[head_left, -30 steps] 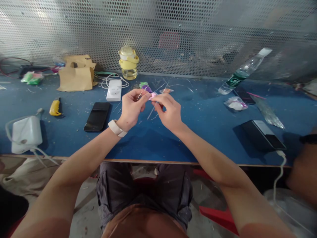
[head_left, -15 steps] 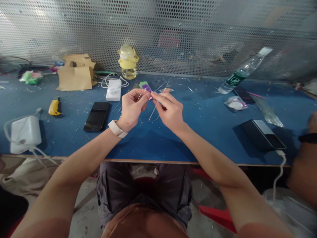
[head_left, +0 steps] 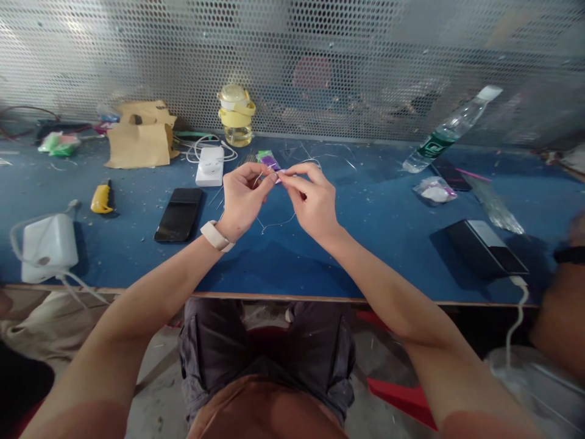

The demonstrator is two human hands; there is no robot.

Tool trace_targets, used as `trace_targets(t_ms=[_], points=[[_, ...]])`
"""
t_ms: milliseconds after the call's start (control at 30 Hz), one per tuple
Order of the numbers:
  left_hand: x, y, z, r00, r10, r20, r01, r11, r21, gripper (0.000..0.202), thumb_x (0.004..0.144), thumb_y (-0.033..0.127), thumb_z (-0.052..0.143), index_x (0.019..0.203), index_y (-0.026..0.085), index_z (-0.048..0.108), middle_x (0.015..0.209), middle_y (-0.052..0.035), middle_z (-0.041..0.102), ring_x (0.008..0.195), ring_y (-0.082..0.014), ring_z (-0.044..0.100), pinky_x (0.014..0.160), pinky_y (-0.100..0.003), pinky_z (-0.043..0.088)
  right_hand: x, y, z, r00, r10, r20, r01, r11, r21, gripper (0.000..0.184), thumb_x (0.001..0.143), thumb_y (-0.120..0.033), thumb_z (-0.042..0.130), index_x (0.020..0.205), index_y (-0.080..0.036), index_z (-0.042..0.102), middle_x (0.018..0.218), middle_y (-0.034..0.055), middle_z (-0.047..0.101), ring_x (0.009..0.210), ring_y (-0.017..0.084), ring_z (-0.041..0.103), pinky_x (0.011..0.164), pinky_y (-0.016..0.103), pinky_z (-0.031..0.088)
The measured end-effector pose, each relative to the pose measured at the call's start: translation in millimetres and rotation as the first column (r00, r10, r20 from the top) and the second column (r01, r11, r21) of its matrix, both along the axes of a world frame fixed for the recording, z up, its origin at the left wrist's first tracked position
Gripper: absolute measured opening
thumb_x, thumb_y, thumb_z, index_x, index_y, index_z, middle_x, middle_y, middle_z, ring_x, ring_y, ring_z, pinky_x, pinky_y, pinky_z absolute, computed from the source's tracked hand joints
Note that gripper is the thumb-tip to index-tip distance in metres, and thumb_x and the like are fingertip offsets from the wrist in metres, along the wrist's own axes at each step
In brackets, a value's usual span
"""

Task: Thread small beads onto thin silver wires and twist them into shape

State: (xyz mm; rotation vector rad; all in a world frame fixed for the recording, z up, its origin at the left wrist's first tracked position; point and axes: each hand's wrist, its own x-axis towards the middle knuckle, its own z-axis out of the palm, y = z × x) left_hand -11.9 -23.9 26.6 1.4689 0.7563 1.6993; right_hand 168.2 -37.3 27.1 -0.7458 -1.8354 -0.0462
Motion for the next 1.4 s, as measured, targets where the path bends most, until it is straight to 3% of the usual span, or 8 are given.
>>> trace_targets(t_ms=[100,267,467,667,867,1033,1400], points=[[0.7,-0.9,0.6,1.0,0.02,-0.003,-0.02,1.0,0.003,0.02,0.09,0.029,0.096,0.09,0.02,0.078,0.08,0.0016,0.072,0.05,-0.0028,0.053,0.043,-0.017,0.042,-0.4,-0.9,0.0,1.0,-0.027,0.0,0.027,0.999,-0.047,0.028,0.117,-0.026,0.059,0.121,-0.027,0.086,0.127,0.0087,0.079,0.113,0.022,0.077,0.096,0.038,0.067],[1.9,-1.2,1.8,1.0,0.025,0.015,-0.025,1.0,-0.012,0.021,0.09,0.031,0.096,0.089,0.02,0.078,0.08,0.0012,0.072,0.049,-0.0028,0.052,0.043,-0.018,0.042,0.1,0.0,0.4,1.0,0.0,-0.01,-0.002,0.99,-0.142,0.03,0.118,-0.031,0.056,0.124,-0.031,0.086,0.116,0.0064,0.082,0.113,0.024,0.077,0.104,0.044,0.066],[0.6,-1.1,2.8,1.0,0.008,0.014,-0.008,1.0,-0.029,0.02,0.09,0.03,0.096,0.089,0.02,0.077,0.078,0.0015,0.072,0.049,-0.0032,0.051,0.044,-0.019,0.043,1.2,-0.5,5.3,1.0,0.008,-0.03,-0.014,0.981,-0.195,0.021,0.113,-0.026,0.063,0.114,-0.027,0.084,0.117,0.0079,0.08,0.107,0.024,0.076,0.1,0.044,0.065],[-1.5,-1.3,3.6,1.0,0.01,-0.023,-0.011,1.0,-0.029,0.019,0.089,0.03,0.095,0.088,0.021,0.079,0.077,0.0008,0.073,0.048,-0.0034,0.051,0.043,-0.018,0.041,4.0,2.4,11.3,0.988,0.099,-0.114,-0.137,0.911,-0.39,0.016,0.109,-0.027,0.066,0.104,-0.023,0.081,0.111,0.0061,0.078,0.068,0.013,0.064,0.069,0.034,0.06],[-2.2,0.4,0.8,0.998,-0.022,-0.058,0.02,0.999,-0.038,0.02,0.089,0.032,0.096,0.088,0.02,0.079,0.082,-0.0016,0.077,0.048,-0.003,0.052,0.044,-0.018,0.042,9.4,9.8,12.1,0.976,0.156,-0.151,-0.208,0.869,-0.45,0.012,0.092,-0.015,0.071,0.095,-0.021,0.081,0.1,0.0055,0.08,0.087,0.019,0.071,0.077,0.036,0.063],[-1.9,-1.6,1.3,0.996,-0.057,-0.068,0.054,0.997,-0.053,0.021,0.087,0.033,0.097,0.088,0.02,0.08,0.081,-0.0021,0.076,0.049,-0.0042,0.053,0.045,-0.018,0.042,13.0,10.3,10.8,0.969,0.202,-0.143,-0.242,0.9,-0.362,0.017,0.086,-0.01,0.07,0.09,-0.023,0.08,0.098,0.0054,0.082,0.095,0.023,0.074,0.086,0.042,0.066],[-0.6,-5.6,3.2,0.988,-0.118,-0.103,0.113,0.992,-0.051,0.029,0.087,0.043,0.098,0.089,0.02,0.081,0.073,-0.0008,0.071,0.049,-0.0054,0.053,0.046,-0.019,0.041,16.2,15.4,9.4,0.978,0.174,-0.118,-0.208,0.89,-0.405,0.02,0.094,-0.008,0.072,0.083,-0.022,0.08,0.11,0.0072,0.082,0.101,0.022,0.077,0.09,0.043,0.067]])
